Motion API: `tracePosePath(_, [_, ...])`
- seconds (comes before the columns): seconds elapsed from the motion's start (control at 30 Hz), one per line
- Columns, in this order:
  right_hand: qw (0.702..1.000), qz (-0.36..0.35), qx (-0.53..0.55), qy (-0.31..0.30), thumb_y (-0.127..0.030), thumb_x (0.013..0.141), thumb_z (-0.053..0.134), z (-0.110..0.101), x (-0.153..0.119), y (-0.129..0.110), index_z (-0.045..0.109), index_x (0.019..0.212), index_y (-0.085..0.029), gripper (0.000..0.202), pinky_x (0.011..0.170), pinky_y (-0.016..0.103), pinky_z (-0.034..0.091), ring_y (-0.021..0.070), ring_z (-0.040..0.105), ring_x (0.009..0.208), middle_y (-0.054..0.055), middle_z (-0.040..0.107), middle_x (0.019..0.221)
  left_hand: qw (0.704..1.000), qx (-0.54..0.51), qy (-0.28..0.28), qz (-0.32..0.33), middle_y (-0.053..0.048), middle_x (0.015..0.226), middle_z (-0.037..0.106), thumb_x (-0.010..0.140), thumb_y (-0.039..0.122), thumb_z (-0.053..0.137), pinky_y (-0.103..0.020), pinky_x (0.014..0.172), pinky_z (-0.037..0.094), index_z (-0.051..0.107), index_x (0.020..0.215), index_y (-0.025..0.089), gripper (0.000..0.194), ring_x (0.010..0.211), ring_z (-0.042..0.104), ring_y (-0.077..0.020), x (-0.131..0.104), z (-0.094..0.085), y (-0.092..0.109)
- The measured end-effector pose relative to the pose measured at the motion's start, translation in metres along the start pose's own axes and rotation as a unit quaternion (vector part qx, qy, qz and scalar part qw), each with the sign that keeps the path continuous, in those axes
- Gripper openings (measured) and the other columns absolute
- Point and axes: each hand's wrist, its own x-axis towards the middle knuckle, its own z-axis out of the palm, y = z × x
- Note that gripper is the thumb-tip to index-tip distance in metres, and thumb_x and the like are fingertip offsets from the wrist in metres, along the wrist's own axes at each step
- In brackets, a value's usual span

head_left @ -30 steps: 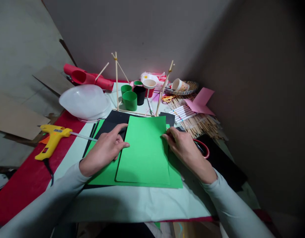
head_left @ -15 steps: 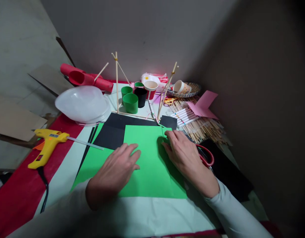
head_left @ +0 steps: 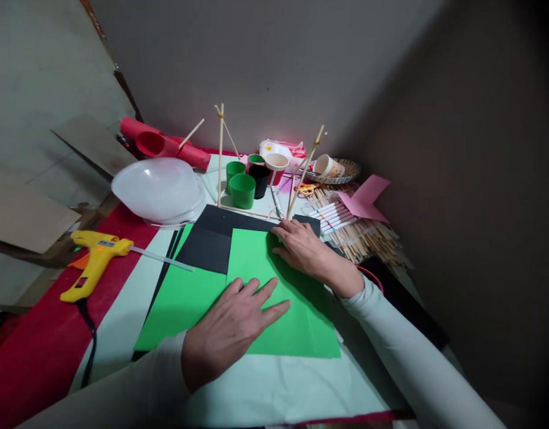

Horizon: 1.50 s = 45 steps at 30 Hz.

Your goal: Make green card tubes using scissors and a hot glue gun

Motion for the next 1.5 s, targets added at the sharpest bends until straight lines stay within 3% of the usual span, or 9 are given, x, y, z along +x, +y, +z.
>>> tracePosePath(0.3, [0.999,-0.013,-0.001,0.03,-0.02,0.097,0.067,-0.004,-0.004,0.001,0.063,0.12,-0.011,0.025,0.088,0.039,0.044,0.0304,0.059,0.109,0.017,0.066,0.122,0.999,0.004,0.036,0.004,-0.013,0.15,0.059,0.104,0.009,0.034,-0.048,0.098,0.042,0.047,0.152,0.033,0.056,0.115,0.061,-0.0302,-0.004,0.006,0.003])
tracePosePath(0.63, [0.991,-0.029,0.007,0.134,-0.015,0.104,0.055,0.007,-0.021,0.0,0.064,0.126,-0.012,0.025,0.086,0.039,0.043,0.0283,0.058,0.1,0.014,0.069,0.112,0.997,0.036,0.071,0.012,-0.011,0.148,0.062,0.105,0.009,0.034,-0.046,0.103,0.036,0.044,0.157,0.033,0.058,0.116,0.062,-0.0271,-0.004,0.012,0.003])
tracePosePath(0.73, [0.986,-0.042,0.01,0.162,-0.011,0.103,0.053,0.011,-0.023,0.002,0.068,0.114,-0.012,0.018,0.079,0.035,0.043,0.0248,0.057,0.091,0.012,0.067,0.102,0.995,0.061,0.074,0.003,-0.009,0.148,0.063,0.105,0.009,0.037,-0.045,0.103,0.037,0.042,0.158,0.036,0.06,0.116,0.062,-0.0268,-0.004,0.014,0.003])
tracePosePath(0.87, [0.98,-0.073,0.025,0.185,-0.009,0.103,0.052,0.007,-0.034,0.0,0.067,0.092,-0.016,0.02,0.075,0.031,0.043,0.0213,0.056,0.088,0.01,0.065,0.098,0.997,0.069,0.039,0.003,-0.01,0.144,0.066,0.104,0.007,0.037,-0.045,0.098,0.045,0.046,0.155,0.034,0.059,0.113,0.065,-0.0279,-0.002,0.01,0.004])
tracePosePath(1.0, [0.973,-0.109,0.037,0.202,-0.009,0.104,0.047,-0.001,-0.056,-0.012,0.068,0.101,-0.017,0.022,0.082,0.036,0.044,0.0242,0.058,0.094,0.011,0.07,0.111,0.998,0.055,-0.01,-0.001,-0.011,0.131,0.071,0.104,0.009,0.038,-0.048,0.092,0.053,0.054,0.149,0.029,0.052,0.112,0.068,-0.0305,0.005,-0.002,0.006])
tracePosePath(1.2, [0.963,-0.168,0.065,0.203,-0.013,0.108,0.043,0.009,-0.082,-0.024,0.067,0.109,-0.011,0.023,0.08,0.04,0.048,0.0251,0.063,0.093,0.014,0.076,0.113,0.996,-0.014,-0.09,-0.016,-0.006,0.103,0.076,0.102,0.01,0.042,-0.037,0.054,0.051,0.062,0.135,0.023,0.042,0.076,0.074,-0.0254,0.013,-0.011,0.005])
tracePosePath(1.27, [0.96,-0.175,0.071,0.207,-0.015,0.109,0.041,0.015,-0.087,-0.025,0.066,0.115,-0.01,0.026,0.083,0.041,0.05,0.0261,0.064,0.099,0.015,0.075,0.118,0.999,-0.013,-0.048,0.002,-0.005,0.096,0.077,0.098,0.005,0.042,-0.037,0.048,0.046,0.066,0.128,0.018,0.04,0.071,0.074,-0.0247,0.01,-0.012,0.004])
tracePosePath(1.4, [0.964,-0.17,0.089,0.185,-0.014,0.109,0.039,0.019,-0.093,-0.024,0.063,0.125,-0.008,0.029,0.088,0.043,0.051,0.0275,0.063,0.109,0.017,0.071,0.13,0.983,-0.068,0.148,0.079,-0.004,0.089,0.078,0.089,0.0,0.044,-0.035,0.054,0.046,0.068,0.097,0.018,0.031,0.069,0.069,-0.02,-0.003,-0.023,0.001])
tracePosePath(1.5, [0.966,-0.176,0.091,0.163,-0.014,0.109,0.042,0.019,-0.095,-0.023,0.065,0.125,-0.009,0.028,0.089,0.043,0.051,0.028,0.062,0.112,0.017,0.069,0.135,0.962,-0.131,0.236,0.043,0.0,0.077,0.071,0.087,0.004,0.049,-0.032,0.059,0.046,0.062,0.085,0.024,0.024,0.064,0.061,-0.0167,-0.007,-0.037,-0.007])
